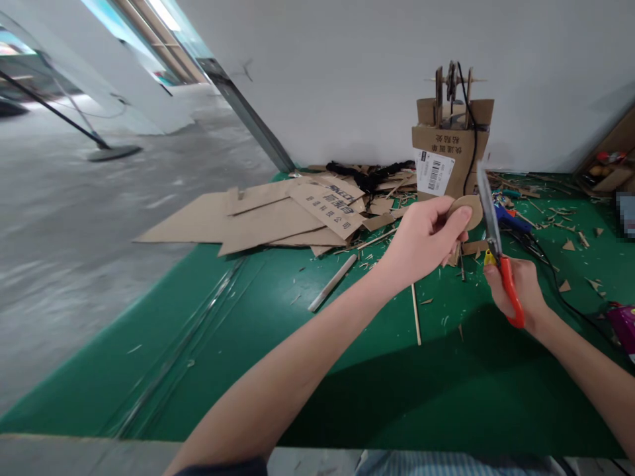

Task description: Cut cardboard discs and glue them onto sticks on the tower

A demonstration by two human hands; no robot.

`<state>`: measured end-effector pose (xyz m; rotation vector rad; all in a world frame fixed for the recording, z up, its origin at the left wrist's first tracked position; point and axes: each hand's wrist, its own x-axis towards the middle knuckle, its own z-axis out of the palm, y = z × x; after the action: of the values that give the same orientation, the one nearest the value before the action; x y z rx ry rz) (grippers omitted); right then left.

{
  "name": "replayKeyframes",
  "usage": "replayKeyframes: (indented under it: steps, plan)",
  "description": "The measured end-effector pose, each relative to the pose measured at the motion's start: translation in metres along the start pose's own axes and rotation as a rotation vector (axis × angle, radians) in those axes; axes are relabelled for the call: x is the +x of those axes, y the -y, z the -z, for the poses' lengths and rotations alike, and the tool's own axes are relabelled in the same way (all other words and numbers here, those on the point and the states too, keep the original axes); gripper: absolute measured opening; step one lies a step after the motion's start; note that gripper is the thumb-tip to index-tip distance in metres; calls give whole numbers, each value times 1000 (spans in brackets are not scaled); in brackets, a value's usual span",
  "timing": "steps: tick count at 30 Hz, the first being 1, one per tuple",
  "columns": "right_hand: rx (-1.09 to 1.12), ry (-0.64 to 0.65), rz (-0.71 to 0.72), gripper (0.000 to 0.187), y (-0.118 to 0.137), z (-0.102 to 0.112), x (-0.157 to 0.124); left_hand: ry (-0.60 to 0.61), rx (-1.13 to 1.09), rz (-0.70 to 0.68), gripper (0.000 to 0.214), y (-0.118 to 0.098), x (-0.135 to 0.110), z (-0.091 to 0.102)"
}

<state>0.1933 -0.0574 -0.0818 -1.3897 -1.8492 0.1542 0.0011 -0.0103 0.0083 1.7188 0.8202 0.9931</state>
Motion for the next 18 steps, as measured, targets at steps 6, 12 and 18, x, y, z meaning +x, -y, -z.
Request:
replayKeyframes:
  steps: [6, 12, 18]
  plan:
    - [122, 35, 0, 43, -1, 3, 3, 13, -2, -4, 30, -3, 1, 4]
    - [204, 89, 14, 39, -4, -2, 3, -6, -33, 0, 32, -1, 4, 3]
    - [217, 106, 9, 40, -5, -2, 2, 2, -34, -9, 30, 0, 3, 3]
